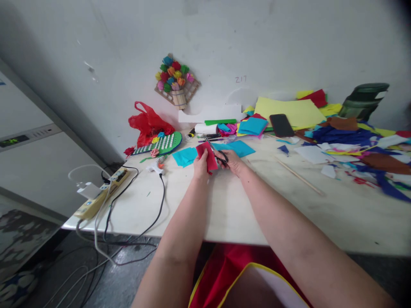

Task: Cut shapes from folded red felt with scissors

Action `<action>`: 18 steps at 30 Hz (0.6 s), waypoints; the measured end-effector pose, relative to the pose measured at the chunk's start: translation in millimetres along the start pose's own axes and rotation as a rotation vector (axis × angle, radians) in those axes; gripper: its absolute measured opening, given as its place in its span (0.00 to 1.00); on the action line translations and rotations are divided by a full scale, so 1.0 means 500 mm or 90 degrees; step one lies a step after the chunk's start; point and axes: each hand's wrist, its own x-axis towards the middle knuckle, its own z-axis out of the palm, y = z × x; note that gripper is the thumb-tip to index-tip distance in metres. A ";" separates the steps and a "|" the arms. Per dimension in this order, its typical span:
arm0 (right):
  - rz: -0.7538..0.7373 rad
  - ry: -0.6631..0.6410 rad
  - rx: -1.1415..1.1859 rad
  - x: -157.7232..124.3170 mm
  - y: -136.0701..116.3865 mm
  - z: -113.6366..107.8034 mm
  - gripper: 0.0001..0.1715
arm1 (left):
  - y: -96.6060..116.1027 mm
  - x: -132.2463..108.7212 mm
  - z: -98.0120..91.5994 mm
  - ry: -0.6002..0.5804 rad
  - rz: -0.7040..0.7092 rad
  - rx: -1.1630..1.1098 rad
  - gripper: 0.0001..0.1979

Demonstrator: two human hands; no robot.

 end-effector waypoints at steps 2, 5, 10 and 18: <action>-0.002 0.001 0.001 0.002 0.002 -0.001 0.24 | 0.001 0.000 0.000 -0.005 0.001 -0.002 0.17; 0.002 0.003 -0.001 0.002 0.002 -0.001 0.23 | 0.001 -0.001 -0.001 0.003 -0.001 0.003 0.16; -0.002 0.005 -0.019 -0.002 -0.003 0.000 0.23 | -0.001 0.002 -0.002 0.007 0.006 -0.004 0.17; -0.012 0.007 -0.014 -0.002 -0.003 0.002 0.24 | -0.003 0.005 -0.002 0.006 0.005 -0.010 0.16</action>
